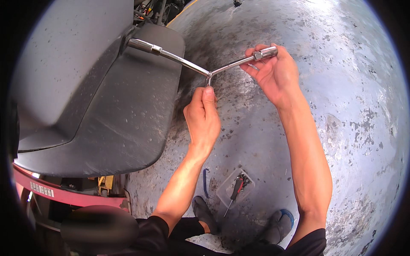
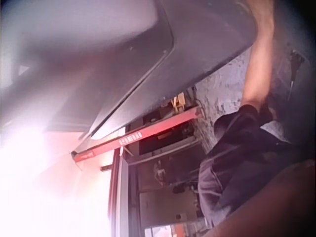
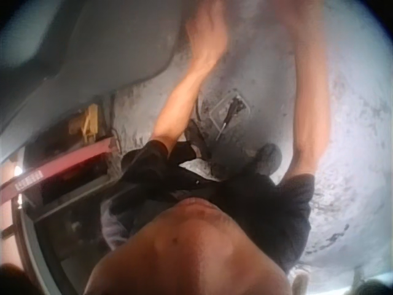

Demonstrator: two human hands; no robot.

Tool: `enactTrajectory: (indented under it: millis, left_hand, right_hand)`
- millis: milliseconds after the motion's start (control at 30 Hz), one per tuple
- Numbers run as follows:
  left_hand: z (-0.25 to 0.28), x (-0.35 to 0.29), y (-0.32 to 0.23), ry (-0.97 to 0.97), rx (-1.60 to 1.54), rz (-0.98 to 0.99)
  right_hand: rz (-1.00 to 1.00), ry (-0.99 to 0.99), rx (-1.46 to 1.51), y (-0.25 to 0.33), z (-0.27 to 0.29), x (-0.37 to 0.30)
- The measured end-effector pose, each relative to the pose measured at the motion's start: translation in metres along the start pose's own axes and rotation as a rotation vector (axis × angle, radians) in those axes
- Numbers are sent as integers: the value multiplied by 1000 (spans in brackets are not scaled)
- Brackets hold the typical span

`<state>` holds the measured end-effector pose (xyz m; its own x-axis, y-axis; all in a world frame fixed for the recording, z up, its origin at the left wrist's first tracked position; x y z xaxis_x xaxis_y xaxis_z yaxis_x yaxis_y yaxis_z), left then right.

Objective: The person uses a T-handle socket wrench to loosen and remove bolts securing a black plastic wheel well liner. After removing the bolts, the person pulls the liner away from the vehicle's wheel arch to expose the brake assembly.

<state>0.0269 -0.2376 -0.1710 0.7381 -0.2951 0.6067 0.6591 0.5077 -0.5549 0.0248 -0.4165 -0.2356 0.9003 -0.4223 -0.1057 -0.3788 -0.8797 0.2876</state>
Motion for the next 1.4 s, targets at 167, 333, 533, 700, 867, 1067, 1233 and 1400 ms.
enactTrajectory:
  millis: [167,333,533,700,867,1067,1233,1400]
  left_hand:
    - [-15,10,16,112,-88,-148]
    - [-29,34,33,86,-365,-429]
    - [-43,39,28,261,-535,-441]
    - [-45,50,26,473,-647,-396]
    - [-21,64,30,488,-462,-385]
    - [-3,28,14,375,-677,99]
    - [0,35,-10,224,-545,291]
    - [1,41,-10,207,-558,144]
  right_hand:
    - [166,52,-58,24,3,-43]
    - [-10,10,277,-24,-11,-120]
    - [-511,474,585,-58,-7,-141]
    - [-543,722,483,-90,-10,-142]
    - [-358,730,71,-121,-19,-115]
    - [-255,737,-192,-121,-8,-74]
    - [-321,819,-85,-93,-44,-51]
    - [-321,892,11,-92,-60,-21]
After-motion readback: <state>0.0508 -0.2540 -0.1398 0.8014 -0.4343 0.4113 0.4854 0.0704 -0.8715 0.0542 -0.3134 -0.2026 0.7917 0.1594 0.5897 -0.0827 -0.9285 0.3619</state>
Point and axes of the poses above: each hand's wrist, its own x-axis towards the middle knuckle, its own z-axis out of the back of the hand, y = z × x, the point moved 7 cm from there along x, towards the middle knuckle, and after that the axes turned 6 degrees about -y, right-handed, at the moved point
